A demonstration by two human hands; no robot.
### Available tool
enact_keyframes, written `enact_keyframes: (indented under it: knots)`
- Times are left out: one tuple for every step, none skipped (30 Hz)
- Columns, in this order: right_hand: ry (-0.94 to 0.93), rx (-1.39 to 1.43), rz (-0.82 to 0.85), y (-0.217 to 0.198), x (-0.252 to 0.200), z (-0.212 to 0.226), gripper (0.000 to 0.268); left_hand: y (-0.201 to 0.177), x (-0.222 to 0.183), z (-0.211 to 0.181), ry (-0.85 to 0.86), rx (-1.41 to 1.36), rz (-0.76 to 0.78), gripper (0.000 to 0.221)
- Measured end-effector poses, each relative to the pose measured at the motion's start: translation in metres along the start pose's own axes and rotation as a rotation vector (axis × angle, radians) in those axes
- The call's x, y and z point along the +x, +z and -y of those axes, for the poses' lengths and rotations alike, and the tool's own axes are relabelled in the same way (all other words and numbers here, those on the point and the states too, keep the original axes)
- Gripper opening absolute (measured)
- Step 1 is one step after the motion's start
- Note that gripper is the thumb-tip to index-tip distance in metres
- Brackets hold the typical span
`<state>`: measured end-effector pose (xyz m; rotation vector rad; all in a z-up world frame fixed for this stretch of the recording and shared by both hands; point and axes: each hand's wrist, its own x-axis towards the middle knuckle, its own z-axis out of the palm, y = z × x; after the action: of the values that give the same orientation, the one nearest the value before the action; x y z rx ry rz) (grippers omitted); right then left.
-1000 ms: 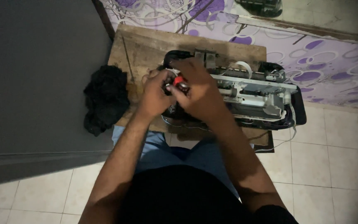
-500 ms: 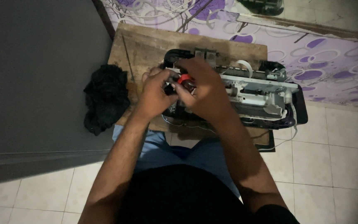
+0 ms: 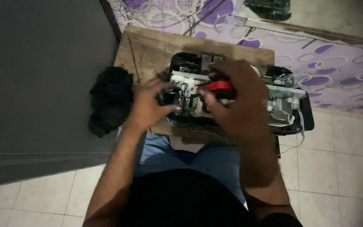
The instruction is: Disassembling a printer using a screwdriver to remove internal components and the outer frame.
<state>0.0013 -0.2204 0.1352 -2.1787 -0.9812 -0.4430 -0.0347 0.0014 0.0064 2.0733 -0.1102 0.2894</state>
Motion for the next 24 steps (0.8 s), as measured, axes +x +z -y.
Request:
enact_keyframes:
  knots:
    - [-0.039,-0.040,-0.069,-0.002,-0.002,-0.002,0.043,0.005,0.000,-0.005,-0.051,0.014,0.019,0.054]
    - [-0.042,-0.037,-0.067,-0.005,-0.003,-0.001,0.043,0.010,0.000,-0.007,-0.054,0.015,0.015,0.054]
    - [-0.065,-0.050,-0.087,-0.009,-0.003,0.000,0.042,0.014,0.000,-0.009,-0.091,-0.015,0.019,0.053]
    - [-0.086,-0.065,-0.108,-0.013,-0.004,0.000,0.042,0.019,0.000,-0.010,-0.128,-0.046,0.025,0.052]
    - [-0.088,-0.063,-0.106,-0.014,-0.004,-0.001,0.042,0.025,0.001,-0.003,-0.130,-0.046,0.023,0.052]
    - [-0.108,-0.043,-0.144,-0.015,-0.005,-0.002,0.040,0.031,0.003,0.004,-0.060,-0.072,-0.010,0.048]
    - [-0.127,-0.023,-0.182,-0.016,-0.005,-0.003,0.037,0.038,0.004,0.010,0.010,-0.098,-0.042,0.043]
    - [-0.129,-0.021,-0.183,-0.015,-0.006,-0.006,0.037,0.037,0.004,0.007,0.011,-0.096,-0.043,0.043]
    - [-0.144,-0.028,-0.192,-0.015,-0.006,-0.009,0.036,0.037,0.004,0.004,-0.003,-0.108,-0.031,0.032]
    - [-0.157,-0.034,-0.199,-0.015,-0.007,-0.011,0.035,0.038,0.004,0.000,-0.019,-0.122,-0.018,0.022]
    - [-0.156,-0.031,-0.198,-0.014,-0.007,-0.012,0.035,0.037,0.004,0.000,-0.022,-0.121,-0.018,0.022]
    - [-0.154,-0.019,-0.199,-0.014,-0.007,-0.012,0.036,0.036,0.004,0.000,-0.028,-0.146,-0.011,0.019]
    - [-0.152,-0.006,-0.200,-0.013,-0.006,-0.013,0.036,0.036,0.004,0.000,-0.035,-0.170,-0.003,0.016]
    - [-0.151,-0.003,-0.200,-0.012,-0.007,-0.014,0.036,0.033,0.004,0.003,-0.037,-0.169,-0.003,0.016]
    - [-0.132,0.000,-0.208,-0.011,-0.007,-0.014,0.036,0.030,0.004,0.006,-0.009,-0.143,0.008,0.015]
    - [-0.115,0.004,-0.217,-0.010,-0.007,-0.014,0.035,0.028,0.004,0.009,0.019,-0.117,0.019,0.015]
    - [-0.115,0.007,-0.216,-0.010,-0.008,-0.016,0.035,0.016,0.007,0.013,0.016,-0.115,0.019,0.015]
    - [-0.124,0.002,-0.257,-0.010,-0.010,-0.019,0.036,0.004,0.009,0.017,0.004,-0.047,-0.056,0.016]
    - [-0.133,-0.004,-0.298,-0.010,-0.011,-0.021,0.037,-0.008,0.012,0.022,-0.009,0.021,-0.131,0.017]
    - [-0.131,-0.003,-0.297,-0.011,-0.011,-0.021,0.037,-0.024,0.023,0.044,-0.011,0.021,-0.129,0.017]
    - [-0.129,0.012,-0.311,-0.012,-0.010,-0.020,0.038,-0.039,0.034,0.066,0.062,0.267,-0.158,0.026]
    - [-0.128,0.031,-0.319,-0.013,-0.011,-0.019,0.038,-0.055,0.040,0.089,0.130,0.514,-0.184,0.035]
    - [-0.125,0.036,-0.314,-0.013,-0.015,-0.020,0.038,-0.053,0.057,0.125,0.122,0.515,-0.182,0.035]
    - [-0.063,0.039,-0.330,-0.011,-0.017,-0.022,0.037,-0.054,0.077,0.161,-0.132,0.806,-0.052,0.023]
